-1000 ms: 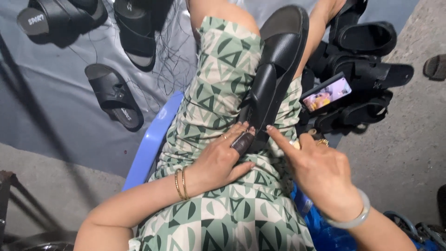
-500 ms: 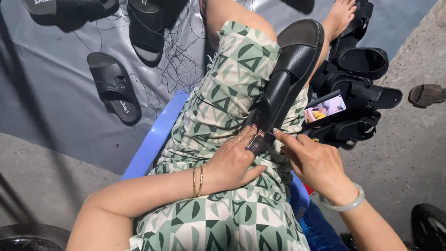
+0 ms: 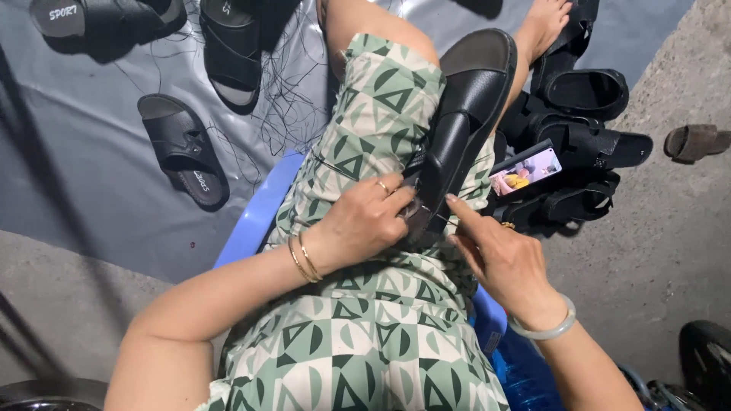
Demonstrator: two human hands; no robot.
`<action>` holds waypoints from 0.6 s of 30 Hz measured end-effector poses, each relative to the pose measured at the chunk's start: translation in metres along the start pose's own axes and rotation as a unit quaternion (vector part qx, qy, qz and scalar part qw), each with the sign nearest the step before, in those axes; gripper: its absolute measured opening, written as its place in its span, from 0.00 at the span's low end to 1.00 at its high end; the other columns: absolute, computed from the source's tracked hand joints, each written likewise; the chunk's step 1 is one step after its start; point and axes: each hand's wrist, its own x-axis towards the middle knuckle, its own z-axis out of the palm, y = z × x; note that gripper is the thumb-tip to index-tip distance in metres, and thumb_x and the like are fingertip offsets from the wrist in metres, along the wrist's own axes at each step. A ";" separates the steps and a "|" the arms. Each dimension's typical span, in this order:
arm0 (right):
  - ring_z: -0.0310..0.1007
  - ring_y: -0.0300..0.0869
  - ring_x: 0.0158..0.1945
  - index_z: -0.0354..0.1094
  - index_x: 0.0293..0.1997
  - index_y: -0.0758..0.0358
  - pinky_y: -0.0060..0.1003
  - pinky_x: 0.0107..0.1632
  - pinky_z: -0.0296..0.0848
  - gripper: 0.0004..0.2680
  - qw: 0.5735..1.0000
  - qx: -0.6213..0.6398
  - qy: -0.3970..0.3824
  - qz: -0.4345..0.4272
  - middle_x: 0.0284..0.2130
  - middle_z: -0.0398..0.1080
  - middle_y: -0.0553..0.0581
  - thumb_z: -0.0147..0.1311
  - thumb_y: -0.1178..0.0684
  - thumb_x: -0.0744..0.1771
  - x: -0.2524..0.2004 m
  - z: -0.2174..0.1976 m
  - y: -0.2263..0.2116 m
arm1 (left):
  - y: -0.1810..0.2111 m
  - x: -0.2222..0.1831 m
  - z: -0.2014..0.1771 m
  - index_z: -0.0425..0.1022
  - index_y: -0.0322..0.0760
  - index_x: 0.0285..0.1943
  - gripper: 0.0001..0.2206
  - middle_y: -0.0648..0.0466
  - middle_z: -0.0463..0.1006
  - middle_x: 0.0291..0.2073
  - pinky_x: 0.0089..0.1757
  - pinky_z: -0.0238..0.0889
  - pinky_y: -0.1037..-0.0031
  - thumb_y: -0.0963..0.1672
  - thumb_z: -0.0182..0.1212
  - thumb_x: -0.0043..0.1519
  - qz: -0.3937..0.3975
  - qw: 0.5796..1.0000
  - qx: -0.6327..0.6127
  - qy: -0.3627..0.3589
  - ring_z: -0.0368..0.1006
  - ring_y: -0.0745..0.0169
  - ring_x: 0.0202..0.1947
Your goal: A person uses a small hand tool to repair the strap and sole of a black sandal while sitting in a workspace.
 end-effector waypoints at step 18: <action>0.68 0.40 0.22 0.62 0.53 0.49 0.33 0.24 0.68 0.14 0.998 -0.028 0.050 -0.031 0.21 0.62 0.46 0.48 0.54 0.62 0.007 0.012 -0.002 | -0.002 0.013 -0.011 0.71 0.32 0.19 0.07 0.52 0.71 0.09 0.20 0.58 0.78 0.40 0.59 0.49 -0.427 0.769 -0.397 -0.261 0.69 0.61 0.14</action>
